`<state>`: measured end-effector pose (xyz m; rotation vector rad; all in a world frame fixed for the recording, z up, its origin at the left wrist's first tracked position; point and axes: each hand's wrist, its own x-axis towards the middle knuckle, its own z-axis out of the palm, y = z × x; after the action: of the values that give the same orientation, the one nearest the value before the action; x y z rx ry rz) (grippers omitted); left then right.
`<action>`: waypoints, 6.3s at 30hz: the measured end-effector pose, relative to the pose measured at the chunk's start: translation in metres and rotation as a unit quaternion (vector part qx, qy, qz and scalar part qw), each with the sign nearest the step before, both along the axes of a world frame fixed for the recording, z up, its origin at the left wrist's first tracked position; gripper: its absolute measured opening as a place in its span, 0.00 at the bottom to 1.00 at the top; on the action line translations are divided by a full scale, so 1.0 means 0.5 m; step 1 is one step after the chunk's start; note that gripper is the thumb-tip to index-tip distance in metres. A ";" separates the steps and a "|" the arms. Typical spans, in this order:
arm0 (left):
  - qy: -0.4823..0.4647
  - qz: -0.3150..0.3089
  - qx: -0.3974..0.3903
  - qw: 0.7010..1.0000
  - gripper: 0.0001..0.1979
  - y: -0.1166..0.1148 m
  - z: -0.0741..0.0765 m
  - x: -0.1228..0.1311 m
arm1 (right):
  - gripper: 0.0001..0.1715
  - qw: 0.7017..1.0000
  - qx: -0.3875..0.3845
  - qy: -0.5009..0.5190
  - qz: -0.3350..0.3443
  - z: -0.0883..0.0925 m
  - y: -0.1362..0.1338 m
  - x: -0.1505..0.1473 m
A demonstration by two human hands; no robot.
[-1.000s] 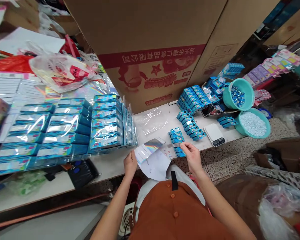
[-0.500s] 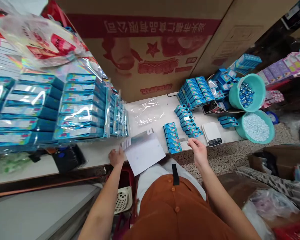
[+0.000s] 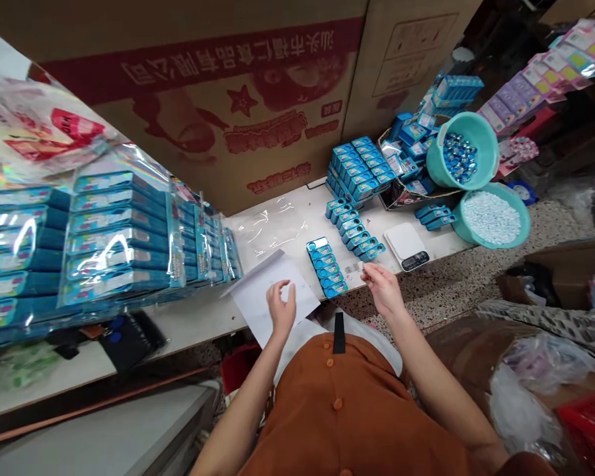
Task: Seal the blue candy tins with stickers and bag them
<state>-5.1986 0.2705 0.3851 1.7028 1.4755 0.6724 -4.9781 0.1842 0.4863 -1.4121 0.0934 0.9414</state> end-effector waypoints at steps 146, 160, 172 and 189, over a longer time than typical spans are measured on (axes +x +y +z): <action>-0.387 0.225 -0.414 0.793 0.20 0.180 -0.244 0.214 | 0.12 0.696 -0.265 -0.421 0.517 -0.337 0.340 0.086; -0.366 0.231 -0.411 0.802 0.18 0.178 -0.230 0.227 | 0.32 0.599 -0.382 -0.495 0.500 -0.341 0.350 0.113; -0.283 0.300 -0.386 0.825 0.14 0.158 -0.236 0.260 | 0.34 0.710 -0.294 -0.422 0.481 -0.371 0.314 0.117; -0.231 0.028 -0.167 0.958 0.23 0.065 -0.173 0.200 | 0.32 0.774 -0.294 -0.397 0.396 -0.398 0.269 0.078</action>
<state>-5.0984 0.3029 0.2984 1.1534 1.2224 0.7429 -4.9393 0.3184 0.2873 -2.4273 -1.0043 0.9137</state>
